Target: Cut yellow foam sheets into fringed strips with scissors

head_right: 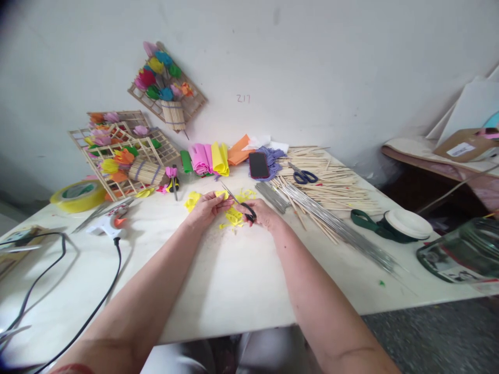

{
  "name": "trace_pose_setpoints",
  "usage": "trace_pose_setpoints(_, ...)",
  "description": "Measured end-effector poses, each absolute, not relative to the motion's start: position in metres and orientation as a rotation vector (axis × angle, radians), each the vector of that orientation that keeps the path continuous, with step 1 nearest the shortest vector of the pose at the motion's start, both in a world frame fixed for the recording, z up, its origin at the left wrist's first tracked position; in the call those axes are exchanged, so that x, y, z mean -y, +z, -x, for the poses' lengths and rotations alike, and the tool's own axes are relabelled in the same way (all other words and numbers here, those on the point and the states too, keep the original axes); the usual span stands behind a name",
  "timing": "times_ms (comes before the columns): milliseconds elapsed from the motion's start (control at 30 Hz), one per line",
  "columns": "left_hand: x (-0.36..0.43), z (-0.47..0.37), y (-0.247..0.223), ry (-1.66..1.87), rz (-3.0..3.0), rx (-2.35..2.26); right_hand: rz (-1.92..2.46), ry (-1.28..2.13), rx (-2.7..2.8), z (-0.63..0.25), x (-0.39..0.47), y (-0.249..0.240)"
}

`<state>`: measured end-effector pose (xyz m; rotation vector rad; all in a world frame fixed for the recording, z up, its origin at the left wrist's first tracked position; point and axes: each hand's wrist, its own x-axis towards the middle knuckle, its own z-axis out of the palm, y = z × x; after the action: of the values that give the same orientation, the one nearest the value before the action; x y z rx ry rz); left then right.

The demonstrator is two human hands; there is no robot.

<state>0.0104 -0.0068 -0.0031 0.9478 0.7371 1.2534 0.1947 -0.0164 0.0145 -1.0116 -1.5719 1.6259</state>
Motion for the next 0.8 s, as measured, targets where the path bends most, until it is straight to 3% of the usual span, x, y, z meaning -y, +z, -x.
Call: trace_pose_setpoints(800, 0.0065, -0.0113, -0.0020, 1.208, -0.928, -0.748, 1.034, 1.517, 1.657, -0.1946, 0.0092, 0.0053)
